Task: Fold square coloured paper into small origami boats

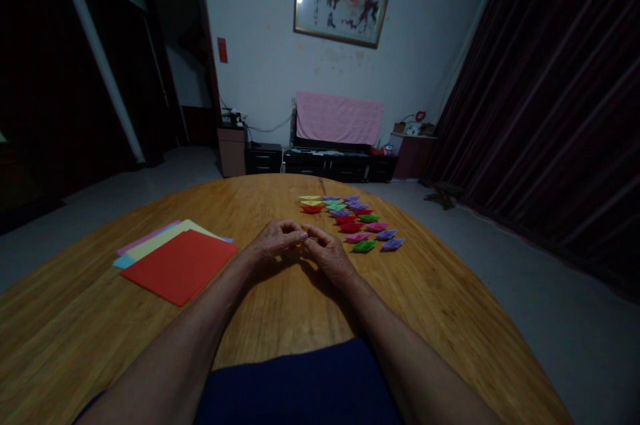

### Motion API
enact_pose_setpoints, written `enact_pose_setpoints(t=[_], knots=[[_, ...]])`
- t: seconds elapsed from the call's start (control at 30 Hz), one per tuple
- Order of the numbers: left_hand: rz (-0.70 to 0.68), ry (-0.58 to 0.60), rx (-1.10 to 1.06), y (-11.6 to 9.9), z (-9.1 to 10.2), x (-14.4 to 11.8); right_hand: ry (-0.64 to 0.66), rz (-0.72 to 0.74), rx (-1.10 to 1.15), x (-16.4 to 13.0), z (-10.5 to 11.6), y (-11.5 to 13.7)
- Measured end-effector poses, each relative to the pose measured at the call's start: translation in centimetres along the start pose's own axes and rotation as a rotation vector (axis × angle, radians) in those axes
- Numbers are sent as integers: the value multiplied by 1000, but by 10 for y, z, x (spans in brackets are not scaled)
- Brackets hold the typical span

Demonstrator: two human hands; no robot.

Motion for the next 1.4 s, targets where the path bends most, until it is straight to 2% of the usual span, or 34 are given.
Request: enact_pose_setpoints(t=[0.17,0.27,0.4,0.5,0.63,0.73,0.9,1.03,1.13,1.27,1.4], knots=[[-69,-48,151,-3,1,0,-57,52,-27,4,6,2],[-202,-102,334,-12,6,4,-106,106,-107,8,12,7],[-380,-118,685,-26,5,8,-164,174,-211,12,18,11],[-434,-115,723,-28,5,11,-153,195,-204,14,17,12],[-530,-138,857,-36,-1,6,-181,154,-156,12,18,12],[-574,-152,978,-39,-8,2,-120,47,-109,9,9,7],[-595,-141,970,-38,-12,-2,-26,-33,-33,5,-4,5],[-616,-112,1038,-35,-16,-2,-30,-40,16,2,-8,8],[-634,-77,1007,-35,-17,-2,-67,-65,7,-3,-8,11],[-623,-58,899,-35,-13,1,-117,-63,-36,-5,-3,13],[-559,-66,779,-37,-7,7,-180,37,-150,7,15,12]])
Point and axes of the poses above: each hand's wrist, its own x-axis towards the middle knuckle, its own z-axis out of the back of the hand, y = z × x, the point moved 10 cm from there along x, towards the middle knuckle, and after that the axes turned 8 degrees about -x, right-handed, at the moved point
